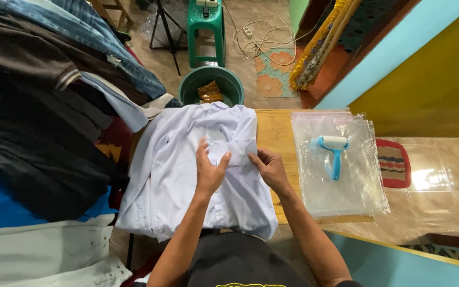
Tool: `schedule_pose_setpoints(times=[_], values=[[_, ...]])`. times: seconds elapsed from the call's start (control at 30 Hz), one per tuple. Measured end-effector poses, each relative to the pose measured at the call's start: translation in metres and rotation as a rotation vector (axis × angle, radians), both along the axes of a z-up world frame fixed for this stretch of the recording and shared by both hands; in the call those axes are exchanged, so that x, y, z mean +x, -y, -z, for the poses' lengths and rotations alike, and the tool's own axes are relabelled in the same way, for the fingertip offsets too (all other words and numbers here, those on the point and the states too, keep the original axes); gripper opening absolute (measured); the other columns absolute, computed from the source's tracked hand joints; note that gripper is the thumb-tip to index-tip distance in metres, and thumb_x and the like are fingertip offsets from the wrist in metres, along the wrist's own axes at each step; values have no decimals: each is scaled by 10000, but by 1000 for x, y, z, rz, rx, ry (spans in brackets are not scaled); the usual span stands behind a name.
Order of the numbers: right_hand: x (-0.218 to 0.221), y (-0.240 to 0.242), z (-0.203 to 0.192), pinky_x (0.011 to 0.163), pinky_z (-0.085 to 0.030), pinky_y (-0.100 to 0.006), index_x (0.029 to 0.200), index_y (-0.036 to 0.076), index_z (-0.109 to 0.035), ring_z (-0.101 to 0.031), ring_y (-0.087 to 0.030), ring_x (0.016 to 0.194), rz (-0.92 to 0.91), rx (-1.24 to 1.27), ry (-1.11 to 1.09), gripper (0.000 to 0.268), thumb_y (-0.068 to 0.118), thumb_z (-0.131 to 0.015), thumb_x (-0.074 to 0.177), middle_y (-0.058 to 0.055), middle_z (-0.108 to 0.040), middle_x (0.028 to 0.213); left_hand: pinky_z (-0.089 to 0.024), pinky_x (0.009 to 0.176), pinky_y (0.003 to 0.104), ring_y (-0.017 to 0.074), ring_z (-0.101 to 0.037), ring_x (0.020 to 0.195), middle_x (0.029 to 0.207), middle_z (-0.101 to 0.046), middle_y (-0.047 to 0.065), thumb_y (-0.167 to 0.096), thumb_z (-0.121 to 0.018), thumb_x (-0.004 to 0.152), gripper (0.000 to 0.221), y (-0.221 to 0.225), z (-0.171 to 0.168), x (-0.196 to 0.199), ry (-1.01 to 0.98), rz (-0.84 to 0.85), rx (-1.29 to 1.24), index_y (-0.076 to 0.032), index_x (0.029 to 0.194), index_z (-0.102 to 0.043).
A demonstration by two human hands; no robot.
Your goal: A person buttons, smooths, and folds a white long-sleeved shirt on a wooden table, then cleans it with a lint roller.
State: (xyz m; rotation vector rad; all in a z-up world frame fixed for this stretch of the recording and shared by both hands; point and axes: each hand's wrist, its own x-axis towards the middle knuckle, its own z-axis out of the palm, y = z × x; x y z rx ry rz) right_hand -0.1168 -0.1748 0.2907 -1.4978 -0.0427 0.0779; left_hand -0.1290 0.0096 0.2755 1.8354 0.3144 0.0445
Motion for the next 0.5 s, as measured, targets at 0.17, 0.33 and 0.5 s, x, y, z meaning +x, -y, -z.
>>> schedule_pose_setpoints(times=[0.17, 0.33, 0.5], values=[[5, -7, 11, 662, -612, -300, 1035, 15, -773, -691, -111, 677, -4, 34, -14, 157, 137, -678, 1012, -94, -752, 759, -417, 1139, 489, 355, -538, 1349, 1396, -615, 193, -333, -837, 823, 830, -20, 1, 25, 73, 233, -169, -87, 1521, -463], [13, -1, 25, 699, -602, -302, 1091, 28, -781, -664, -94, 727, 65, 4, 30, 193, 159, -651, 1035, -85, -748, 797, -626, 827, 352, 173, -682, 914, 1046, -741, 159, -59, -777, 898, 816, -29, 6, 38, 122, 278, -518, -95, 1575, -323], [12, -10, 0, 669, -582, -273, 979, 25, -788, -627, -91, 667, 145, 12, 6, 203, 191, -682, 1025, -51, -713, 736, -645, 727, 336, 172, -730, 812, 934, -777, 156, -71, -810, 879, 516, -27, -4, 46, 184, 257, -458, -30, 1359, -624]])
